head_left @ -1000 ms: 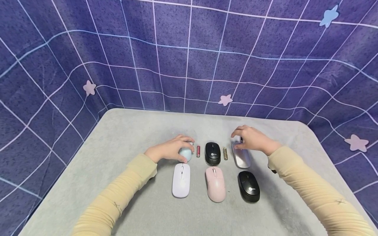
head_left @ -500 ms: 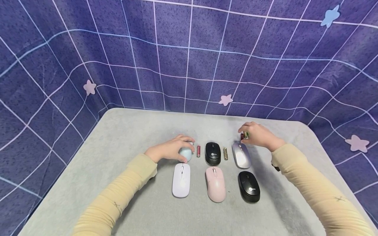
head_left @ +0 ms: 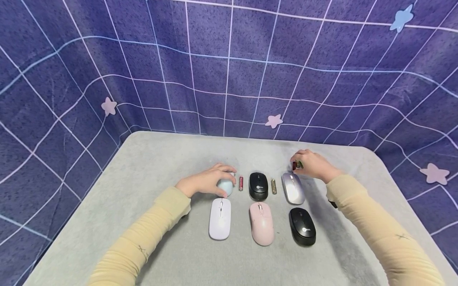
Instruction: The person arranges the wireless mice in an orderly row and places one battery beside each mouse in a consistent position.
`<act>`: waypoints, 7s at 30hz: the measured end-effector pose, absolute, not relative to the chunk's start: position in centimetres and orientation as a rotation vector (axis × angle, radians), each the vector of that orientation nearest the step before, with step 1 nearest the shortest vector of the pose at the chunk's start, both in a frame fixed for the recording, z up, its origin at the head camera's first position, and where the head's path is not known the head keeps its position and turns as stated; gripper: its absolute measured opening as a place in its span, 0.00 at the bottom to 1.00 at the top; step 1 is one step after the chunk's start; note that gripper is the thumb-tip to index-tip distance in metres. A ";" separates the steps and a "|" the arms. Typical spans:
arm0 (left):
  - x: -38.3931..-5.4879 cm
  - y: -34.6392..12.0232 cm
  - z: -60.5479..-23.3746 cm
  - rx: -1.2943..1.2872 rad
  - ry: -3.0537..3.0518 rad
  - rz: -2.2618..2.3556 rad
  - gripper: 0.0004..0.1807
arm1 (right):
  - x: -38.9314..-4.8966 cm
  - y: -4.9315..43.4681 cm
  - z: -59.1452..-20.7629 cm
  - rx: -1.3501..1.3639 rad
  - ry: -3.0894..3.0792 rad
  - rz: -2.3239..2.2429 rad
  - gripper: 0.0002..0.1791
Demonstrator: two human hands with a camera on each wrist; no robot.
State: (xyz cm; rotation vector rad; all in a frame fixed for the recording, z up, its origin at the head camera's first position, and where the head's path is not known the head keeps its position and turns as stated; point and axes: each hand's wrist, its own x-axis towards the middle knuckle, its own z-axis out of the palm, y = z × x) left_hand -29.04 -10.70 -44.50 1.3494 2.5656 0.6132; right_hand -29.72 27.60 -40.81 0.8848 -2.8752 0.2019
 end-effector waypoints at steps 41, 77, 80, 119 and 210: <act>-28.8 -10.5 -44.0 1.339 2.566 0.616 0.24 | -31.4 28.1 -43.3 0.882 -2.887 0.200 0.11; -28.9 -10.6 -44.1 1.331 2.557 0.621 0.24 | -29.9 28.2 -40.5 0.926 -2.824 0.207 0.13; -29.0 -10.6 -44.1 1.334 2.555 0.626 0.24 | -29.6 28.5 -40.2 0.938 -2.820 0.208 0.14; -28.8 -10.6 -44.1 1.342 2.557 0.649 0.24 | -26.2 29.9 -39.6 1.155 -2.748 0.217 0.17; -29.0 -10.9 -44.5 1.311 2.548 0.647 0.25 | -27.5 30.3 -41.0 1.062 -2.713 0.292 0.19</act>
